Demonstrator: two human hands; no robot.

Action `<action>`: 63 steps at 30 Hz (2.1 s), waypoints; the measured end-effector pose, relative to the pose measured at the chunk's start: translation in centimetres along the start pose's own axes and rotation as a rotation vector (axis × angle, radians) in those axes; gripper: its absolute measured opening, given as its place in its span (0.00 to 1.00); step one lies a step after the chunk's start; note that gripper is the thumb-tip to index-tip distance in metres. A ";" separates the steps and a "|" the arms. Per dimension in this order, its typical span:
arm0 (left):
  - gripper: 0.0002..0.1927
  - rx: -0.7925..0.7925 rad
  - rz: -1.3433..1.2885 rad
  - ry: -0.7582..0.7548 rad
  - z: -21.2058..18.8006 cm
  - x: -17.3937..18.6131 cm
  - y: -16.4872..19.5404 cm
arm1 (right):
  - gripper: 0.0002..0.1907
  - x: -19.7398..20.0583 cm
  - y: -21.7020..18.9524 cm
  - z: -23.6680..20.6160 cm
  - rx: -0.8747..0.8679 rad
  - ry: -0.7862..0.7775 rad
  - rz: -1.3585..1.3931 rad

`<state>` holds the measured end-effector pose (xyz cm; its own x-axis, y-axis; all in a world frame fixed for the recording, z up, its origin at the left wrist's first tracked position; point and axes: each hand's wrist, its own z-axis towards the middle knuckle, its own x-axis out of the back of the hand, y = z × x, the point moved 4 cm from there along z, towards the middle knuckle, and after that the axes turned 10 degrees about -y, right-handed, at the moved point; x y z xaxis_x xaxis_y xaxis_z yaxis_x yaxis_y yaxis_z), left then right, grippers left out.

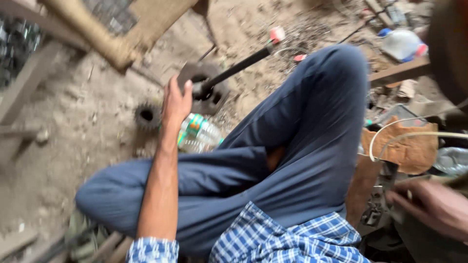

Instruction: The person sits on the ground and repeatedly hammers small metal pieces placed on a metal block. They pick up each piece, position it, strike it with a hammer, and then place it on a nearby chair. The process is repeated for several pieces.

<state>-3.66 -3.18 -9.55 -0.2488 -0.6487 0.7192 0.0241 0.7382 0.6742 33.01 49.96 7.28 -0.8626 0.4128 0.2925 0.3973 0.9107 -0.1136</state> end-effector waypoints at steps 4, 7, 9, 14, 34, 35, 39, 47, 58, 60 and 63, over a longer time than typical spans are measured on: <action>0.33 0.032 0.059 0.103 0.3 -0.1 0.1 | 0.12 -0.5 -6.6 -2.9 0.551 -0.342 0.261; 0.31 -0.110 0.116 0.308 0.4 1.8 2.1 | 0.14 1.4 -15.3 -3.7 0.831 -0.262 0.349; 0.27 -0.242 0.174 0.451 0.1 3.3 3.9 | 0.12 3.4 -21.4 -3.2 0.919 -0.028 0.464; 0.17 -0.158 -0.708 -0.033 0.2 3.7 6.6 | 0.19 10.6 -35.8 2.8 1.042 0.439 0.577; 0.12 -0.250 -1.001 0.133 1.1 6.3 2.4 | 0.08 18.0 -42.9 14.2 0.682 0.877 -0.691; 0.14 -0.266 -0.880 0.178 1.3 6.5 1.9 | 0.11 17.9 -42.6 14.6 0.683 0.832 -0.703; 0.13 -0.051 -0.472 0.420 0.9 6.7 0.0 | 0.22 17.2 -42.3 14.7 0.830 0.847 -0.542; 0.10 0.153 -0.112 0.369 0.8 4.6 -0.9 | 0.19 17.5 -41.9 15.9 0.629 0.694 -0.535; 0.15 0.300 -0.286 0.198 0.7 4.1 -1.9 | 0.13 18.1 -40.4 15.4 0.840 0.834 -0.429; 0.15 0.257 -0.244 0.208 0.6 4.1 -1.9 | 0.14 18.3 -40.5 15.0 0.915 0.883 -0.320; 0.14 0.199 -0.239 0.260 0.8 4.0 -2.1 | 0.14 18.5 -41.0 15.2 0.897 0.895 -0.226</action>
<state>-5.51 -7.18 -8.19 0.0291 -0.8127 0.5819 -0.1987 0.5658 0.8002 -4.00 20.56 2.91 -0.2348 0.4100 0.8813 -0.3790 0.7963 -0.4714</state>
